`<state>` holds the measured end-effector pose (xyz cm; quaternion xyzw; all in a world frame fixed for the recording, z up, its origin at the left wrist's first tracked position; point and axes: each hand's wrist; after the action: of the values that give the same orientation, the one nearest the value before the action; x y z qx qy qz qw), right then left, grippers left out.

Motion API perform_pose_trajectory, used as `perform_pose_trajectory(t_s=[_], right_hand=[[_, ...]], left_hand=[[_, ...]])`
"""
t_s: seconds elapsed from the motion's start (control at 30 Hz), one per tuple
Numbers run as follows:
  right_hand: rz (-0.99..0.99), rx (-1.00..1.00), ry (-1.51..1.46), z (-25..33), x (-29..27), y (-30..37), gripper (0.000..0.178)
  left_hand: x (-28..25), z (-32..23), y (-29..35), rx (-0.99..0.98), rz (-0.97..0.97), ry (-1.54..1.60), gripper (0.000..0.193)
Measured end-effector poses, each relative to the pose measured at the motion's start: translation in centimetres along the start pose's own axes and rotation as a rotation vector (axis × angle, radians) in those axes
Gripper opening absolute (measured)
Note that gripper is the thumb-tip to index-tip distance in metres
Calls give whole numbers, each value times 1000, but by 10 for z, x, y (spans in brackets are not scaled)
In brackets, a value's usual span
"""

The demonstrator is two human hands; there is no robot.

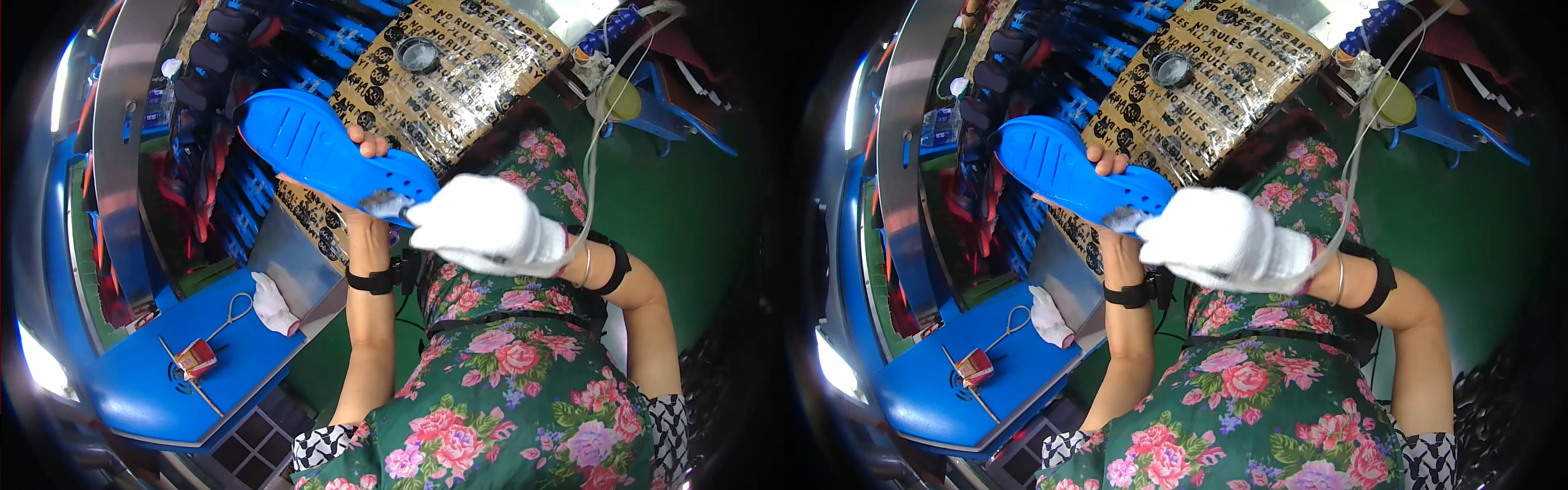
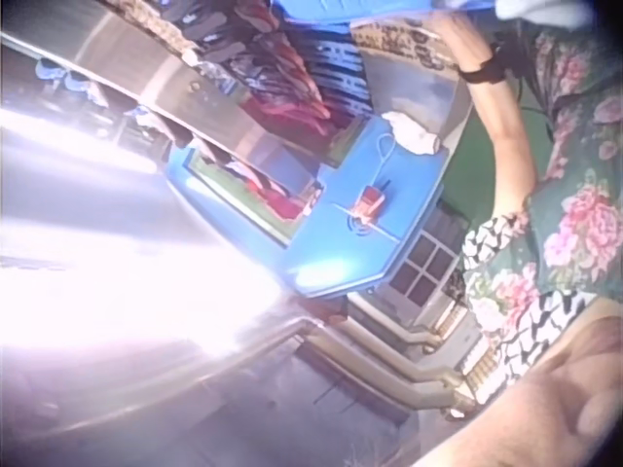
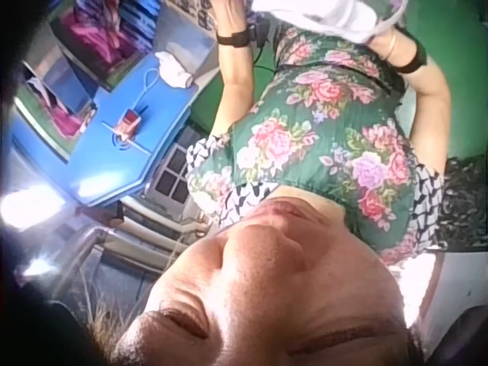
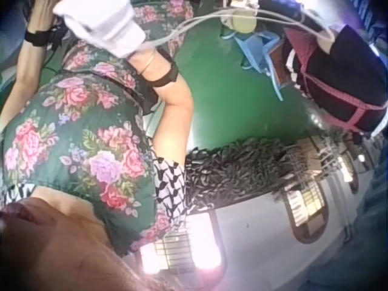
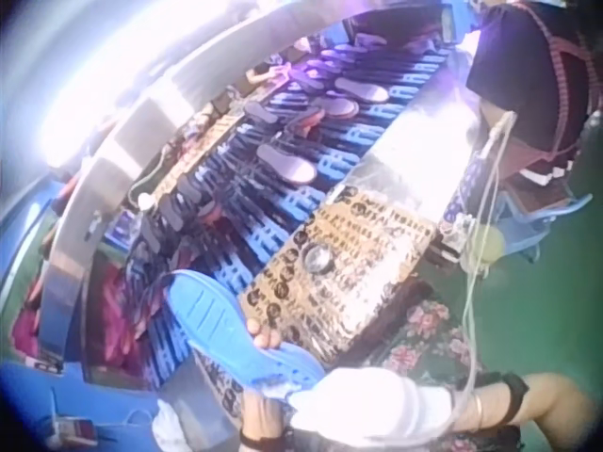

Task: Applying glue or sealant to the soles of blue plastic clogs using a brush tool at an assembly line station.

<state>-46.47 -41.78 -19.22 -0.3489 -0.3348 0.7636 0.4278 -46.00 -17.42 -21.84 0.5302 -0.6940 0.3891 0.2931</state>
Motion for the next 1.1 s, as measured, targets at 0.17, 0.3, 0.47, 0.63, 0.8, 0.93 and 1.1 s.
perform_pose_trajectory(t_s=[0.17,0.3,0.47,0.63,0.8,0.93,1.1], right_hand=[[-80,295,-390,1,-5,-9,14],[65,-11,11,0,-3,5,29],[58,279,-511,3,-3,0,16],[243,-45,-7,0,3,12,23],[128,48,-414,-13,2,-2,19],[155,270,-318,-19,-3,-4,12],[-263,940,-877,-21,-4,-2,18]], left_hand=[[-13,-11,10,-12,-106,96,112],[-2,-6,-5,-68,-41,105,113],[2,-17,-3,-227,-85,81,115],[7,-20,-11,-436,-158,-4,121],[-1,-22,-16,-549,-100,43,126],[-20,-26,-28,-550,-160,-79,120],[-54,-15,-9,-175,-289,11,85]])
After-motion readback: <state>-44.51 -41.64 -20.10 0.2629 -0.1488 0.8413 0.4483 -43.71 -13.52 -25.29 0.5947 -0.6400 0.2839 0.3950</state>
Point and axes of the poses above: each hand's wrist, its own y-axis away from the middle knuckle, its own x-axis out of the palm, z = x × y, and after that the axes turned 3 degrees about -x, right-handed
